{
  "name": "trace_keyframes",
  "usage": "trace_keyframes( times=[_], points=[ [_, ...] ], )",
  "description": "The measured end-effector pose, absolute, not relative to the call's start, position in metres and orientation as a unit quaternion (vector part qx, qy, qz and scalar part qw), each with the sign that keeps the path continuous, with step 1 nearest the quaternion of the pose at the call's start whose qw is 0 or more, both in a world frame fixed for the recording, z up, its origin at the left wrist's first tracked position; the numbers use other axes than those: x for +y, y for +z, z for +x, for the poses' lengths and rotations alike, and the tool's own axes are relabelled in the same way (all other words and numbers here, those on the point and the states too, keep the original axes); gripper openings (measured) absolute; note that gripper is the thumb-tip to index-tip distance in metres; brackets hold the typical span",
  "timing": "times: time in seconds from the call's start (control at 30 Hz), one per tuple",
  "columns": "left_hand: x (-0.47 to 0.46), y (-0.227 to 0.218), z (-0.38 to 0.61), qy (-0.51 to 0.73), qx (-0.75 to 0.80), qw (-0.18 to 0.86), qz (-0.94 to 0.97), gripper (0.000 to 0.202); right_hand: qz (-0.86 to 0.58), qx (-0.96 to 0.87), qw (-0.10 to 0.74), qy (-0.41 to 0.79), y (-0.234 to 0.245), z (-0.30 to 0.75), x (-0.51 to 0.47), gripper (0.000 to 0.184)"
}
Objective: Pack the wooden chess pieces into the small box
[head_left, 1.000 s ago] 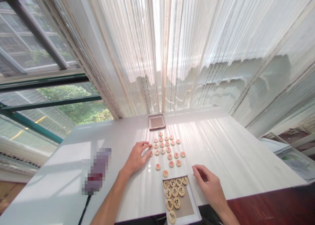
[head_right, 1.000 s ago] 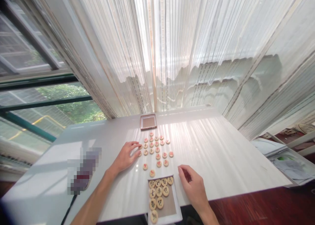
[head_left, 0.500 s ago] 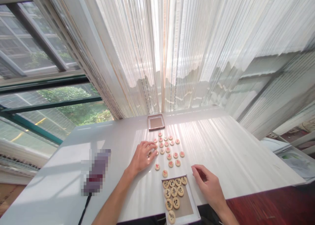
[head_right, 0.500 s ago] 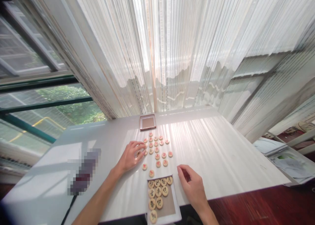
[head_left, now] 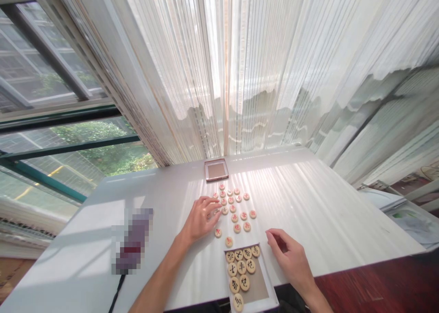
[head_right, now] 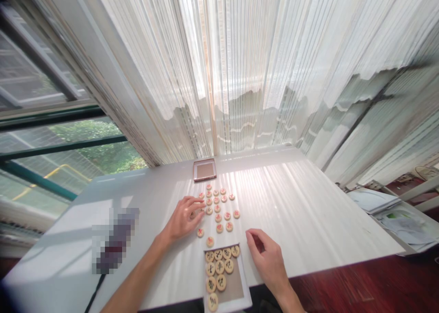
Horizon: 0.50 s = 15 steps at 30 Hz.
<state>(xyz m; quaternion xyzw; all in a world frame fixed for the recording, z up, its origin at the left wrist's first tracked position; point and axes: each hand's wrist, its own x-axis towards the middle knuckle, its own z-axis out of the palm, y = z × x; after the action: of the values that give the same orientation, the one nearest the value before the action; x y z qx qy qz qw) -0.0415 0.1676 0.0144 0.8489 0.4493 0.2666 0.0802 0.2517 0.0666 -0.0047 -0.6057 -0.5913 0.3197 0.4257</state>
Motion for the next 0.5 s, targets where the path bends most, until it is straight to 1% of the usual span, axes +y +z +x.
trace_keyframes(
  times=[0.27, 0.5],
  points=[
    [0.1648, 0.0142, -0.0348, 0.244, 0.419, 0.082, 0.871, 0.023, -0.605, -0.591, 0.425, 0.322, -0.0047, 0.2517, 0.0667, 0.031],
    [0.1728, 0.0177, -0.0415, 0.270, 0.432, 0.068, 0.858, 0.024, -0.602, -0.584, 0.433, 0.329, -0.0080, 0.2523, 0.0673, 0.028]
  ],
)
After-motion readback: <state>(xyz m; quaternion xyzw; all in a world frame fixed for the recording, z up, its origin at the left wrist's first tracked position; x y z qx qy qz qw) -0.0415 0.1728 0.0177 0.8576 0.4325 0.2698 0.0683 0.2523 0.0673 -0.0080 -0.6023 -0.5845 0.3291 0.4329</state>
